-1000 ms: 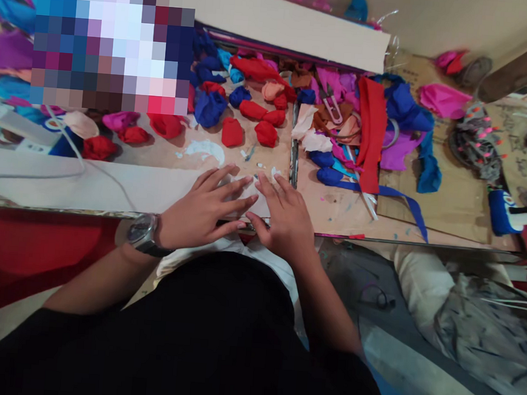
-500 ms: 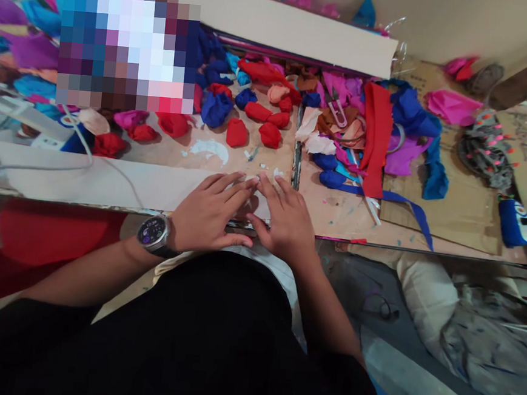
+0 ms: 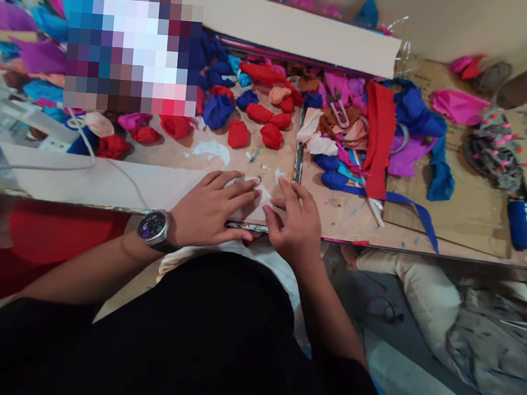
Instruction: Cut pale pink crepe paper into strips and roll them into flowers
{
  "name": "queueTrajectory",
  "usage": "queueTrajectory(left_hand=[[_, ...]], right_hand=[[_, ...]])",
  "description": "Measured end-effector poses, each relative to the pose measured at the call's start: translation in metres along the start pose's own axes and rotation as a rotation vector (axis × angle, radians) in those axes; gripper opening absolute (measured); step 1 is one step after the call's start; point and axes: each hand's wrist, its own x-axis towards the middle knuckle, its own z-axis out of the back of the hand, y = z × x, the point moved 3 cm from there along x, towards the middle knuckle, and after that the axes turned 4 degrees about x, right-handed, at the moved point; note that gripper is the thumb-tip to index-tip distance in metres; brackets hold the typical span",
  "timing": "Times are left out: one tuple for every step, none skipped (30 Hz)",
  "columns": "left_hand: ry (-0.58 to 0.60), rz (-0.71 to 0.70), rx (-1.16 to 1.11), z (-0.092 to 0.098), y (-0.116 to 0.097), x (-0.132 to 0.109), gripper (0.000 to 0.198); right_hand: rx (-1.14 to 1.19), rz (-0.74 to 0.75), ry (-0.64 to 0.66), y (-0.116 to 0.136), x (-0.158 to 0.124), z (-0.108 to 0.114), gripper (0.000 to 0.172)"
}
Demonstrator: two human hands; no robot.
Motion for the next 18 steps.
queueTrajectory(left_hand=[[0.006, -0.002, 0.004, -0.0004, 0.0002, -0.0006, 0.092], [0.010, -0.004, 0.007, -0.0008, 0.0003, -0.0012, 0.092], [0.012, -0.006, 0.011, -0.0013, 0.0003, -0.0017, 0.092], [0.012, -0.009, 0.015, -0.0019, 0.0003, -0.0023, 0.092], [0.011, -0.010, 0.020, -0.0024, 0.0002, -0.0028, 0.092], [0.008, -0.010, 0.025, -0.0029, 0.0002, -0.0034, 0.092], [0.007, -0.012, 0.030, -0.0035, 0.0000, -0.0041, 0.091], [0.009, -0.014, 0.033, -0.0040, -0.0001, -0.0048, 0.091], [0.009, -0.015, 0.036, -0.0045, -0.0002, -0.0056, 0.091], [0.013, -0.014, 0.038, -0.0050, -0.0002, -0.0063, 0.091], [0.017, -0.013, 0.039, -0.0054, -0.0002, -0.0070, 0.090], [0.020, -0.011, 0.038, -0.0058, -0.0001, -0.0076, 0.090], [0.021, -0.010, 0.037, -0.0061, -0.0001, -0.0081, 0.090], [0.021, -0.010, 0.035, -0.0064, 0.0000, -0.0084, 0.090], [0.021, -0.011, 0.033, -0.0067, 0.0002, -0.0087, 0.090], [0.020, -0.013, 0.032, -0.0068, 0.0003, -0.0088, 0.090], [0.019, -0.014, 0.030, -0.0069, 0.0006, -0.0089, 0.090], [0.021, -0.017, 0.026, -0.0070, 0.0009, -0.0090, 0.090]], right_hand=[[-0.004, -0.018, -0.024, -0.0004, -0.0008, 0.0014, 0.065], [-0.009, -0.032, -0.036, -0.0009, -0.0014, 0.0025, 0.064], [-0.012, -0.043, -0.036, -0.0013, -0.0016, 0.0031, 0.063], [-0.015, -0.050, -0.027, -0.0017, -0.0015, 0.0034, 0.063], [-0.014, -0.052, -0.009, -0.0020, -0.0012, 0.0032, 0.064], [-0.011, -0.052, 0.014, -0.0022, -0.0007, 0.0028, 0.066], [-0.005, -0.050, 0.040, -0.0022, -0.0002, 0.0021, 0.067], [0.001, -0.050, 0.062, -0.0021, 0.0004, 0.0016, 0.069], [0.008, -0.050, 0.077, -0.0020, 0.0010, 0.0012, 0.069], [0.015, -0.052, 0.083, -0.0016, 0.0016, 0.0011, 0.069], [0.021, -0.053, 0.083, -0.0011, 0.0021, 0.0013, 0.068], [0.025, -0.053, 0.080, -0.0005, 0.0024, 0.0017, 0.067], [0.029, -0.049, 0.078, 0.0003, 0.0026, 0.0021, 0.066], [0.028, -0.040, 0.081, 0.0012, 0.0027, 0.0026, 0.066], [0.018, -0.031, 0.093, 0.0020, 0.0027, 0.0028, 0.065], [-0.003, -0.021, 0.116, 0.0027, 0.0026, 0.0029, 0.064], [-0.033, -0.014, 0.148, 0.0032, 0.0025, 0.0027, 0.062], [-0.064, -0.009, 0.182, 0.0032, 0.0023, 0.0024, 0.060]])
